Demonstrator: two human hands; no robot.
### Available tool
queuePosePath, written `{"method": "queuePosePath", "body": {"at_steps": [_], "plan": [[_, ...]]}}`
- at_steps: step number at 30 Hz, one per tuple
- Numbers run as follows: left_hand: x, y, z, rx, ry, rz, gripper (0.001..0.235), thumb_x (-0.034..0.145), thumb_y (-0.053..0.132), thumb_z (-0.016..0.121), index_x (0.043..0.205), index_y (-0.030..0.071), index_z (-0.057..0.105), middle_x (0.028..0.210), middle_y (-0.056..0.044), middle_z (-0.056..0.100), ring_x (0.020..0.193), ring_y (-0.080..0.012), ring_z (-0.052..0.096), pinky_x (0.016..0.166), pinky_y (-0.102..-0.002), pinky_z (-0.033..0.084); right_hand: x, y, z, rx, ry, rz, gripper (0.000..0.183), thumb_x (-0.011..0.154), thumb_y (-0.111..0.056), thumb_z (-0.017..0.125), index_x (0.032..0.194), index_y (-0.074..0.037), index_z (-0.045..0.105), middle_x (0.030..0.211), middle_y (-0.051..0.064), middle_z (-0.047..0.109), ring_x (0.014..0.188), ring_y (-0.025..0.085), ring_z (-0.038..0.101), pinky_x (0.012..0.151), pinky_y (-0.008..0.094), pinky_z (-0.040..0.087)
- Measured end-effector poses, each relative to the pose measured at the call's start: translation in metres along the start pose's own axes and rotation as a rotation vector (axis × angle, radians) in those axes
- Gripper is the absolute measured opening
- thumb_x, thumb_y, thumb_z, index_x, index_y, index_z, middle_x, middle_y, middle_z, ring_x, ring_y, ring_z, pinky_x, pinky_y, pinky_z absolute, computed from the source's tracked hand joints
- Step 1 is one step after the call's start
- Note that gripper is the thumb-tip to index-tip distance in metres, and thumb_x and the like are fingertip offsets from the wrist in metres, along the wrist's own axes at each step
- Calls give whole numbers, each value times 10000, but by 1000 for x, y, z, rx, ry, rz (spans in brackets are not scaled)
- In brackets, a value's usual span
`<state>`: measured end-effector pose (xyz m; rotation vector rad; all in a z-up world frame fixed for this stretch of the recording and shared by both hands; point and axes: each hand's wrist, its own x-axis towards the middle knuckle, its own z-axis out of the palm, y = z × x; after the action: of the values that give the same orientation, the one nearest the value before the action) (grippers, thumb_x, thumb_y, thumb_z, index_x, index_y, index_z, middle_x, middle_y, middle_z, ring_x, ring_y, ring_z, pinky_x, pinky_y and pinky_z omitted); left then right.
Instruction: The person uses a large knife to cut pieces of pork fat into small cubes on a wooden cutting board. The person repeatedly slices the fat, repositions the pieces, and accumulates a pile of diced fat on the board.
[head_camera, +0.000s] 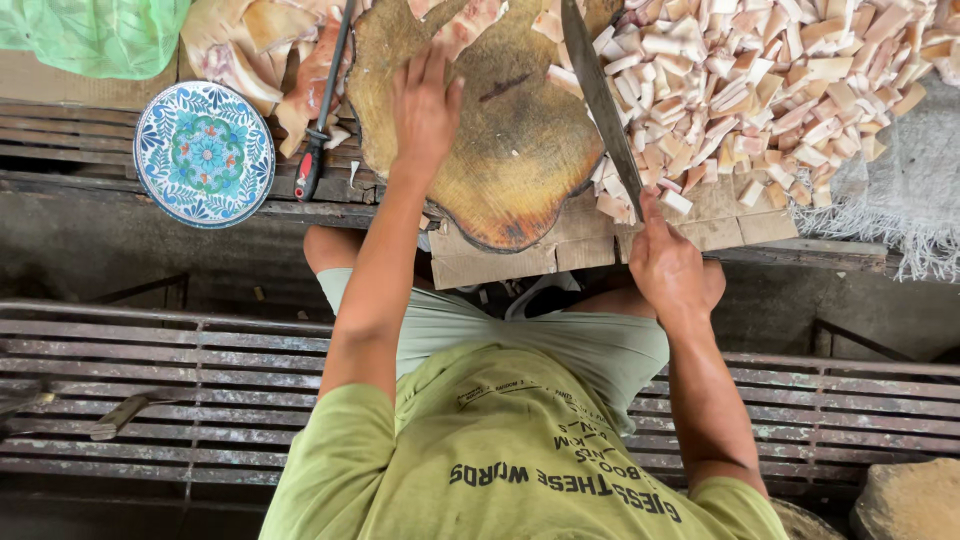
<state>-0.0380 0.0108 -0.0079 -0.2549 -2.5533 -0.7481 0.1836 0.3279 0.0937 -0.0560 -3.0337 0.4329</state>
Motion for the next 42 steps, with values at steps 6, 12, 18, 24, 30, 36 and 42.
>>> {"method": "queuePosePath", "body": {"at_steps": [6, 12, 18, 24, 30, 36, 42], "plan": [[66, -6, 55, 63, -172, -199, 668, 906, 254, 771, 1433, -20, 465, 1334, -197, 598, 1232, -452, 531, 1021, -622, 401, 2, 18, 44, 331, 101, -59, 603, 928, -19, 590, 1522, -96, 515, 839, 287, 678, 740, 474, 671, 677, 542, 537], [69, 8, 44, -158, -302, -154, 184, 922, 128, 709, 1105, 114, 719, 1154, -137, 689, 1050, -320, 676, 904, -432, 564, -7, 20, 53, 497, 53, 87, 551, 972, -33, 589, 1514, -111, 534, 778, 269, 668, 716, 426, 697, 689, 462, 557], [-32, 60, -16, -223, -336, 246, 226, 1018, -43, 564, 1103, 73, 739, 1121, -140, 737, 1006, -270, 682, 838, -285, 605, -21, 9, 38, 589, 75, 104, 539, 988, -32, 591, 1520, -93, 529, 926, 248, 715, 685, 304, 705, 704, 362, 560], [-92, 64, -65, -209, -383, 315, 301, 882, 13, 692, 1165, 84, 766, 1258, -93, 727, 1099, -318, 647, 981, -440, 518, -47, -20, 18, 661, 70, 91, 585, 969, 13, 572, 1545, -55, 497, 842, 163, 724, 670, 209, 659, 688, 301, 555], [-92, 64, -83, -290, -463, 283, 374, 835, 156, 751, 1205, 100, 762, 1315, -81, 705, 1125, -320, 609, 1046, -450, 476, -55, -24, -22, 585, 467, -263, 552, 1003, 108, 570, 1526, -33, 463, 745, 98, 585, 587, 163, 586, 585, 311, 538], [-98, 66, -88, -294, -425, 215, 317, 860, 184, 764, 1164, 98, 744, 1269, -91, 683, 1146, -336, 603, 1022, -457, 472, -55, -40, 13, 359, 337, -303, 665, 959, 69, 618, 1576, -48, 401, 849, 156, 651, 638, 299, 623, 595, 417, 532], [-106, 69, -95, -257, -414, 199, 343, 885, 181, 775, 1178, 42, 662, 1151, -140, 662, 1100, -370, 592, 995, -476, 483, -62, -33, 12, 363, 105, -202, 613, 936, -8, 607, 1533, -76, 489, 907, 251, 680, 738, 396, 676, 701, 443, 562]]}}
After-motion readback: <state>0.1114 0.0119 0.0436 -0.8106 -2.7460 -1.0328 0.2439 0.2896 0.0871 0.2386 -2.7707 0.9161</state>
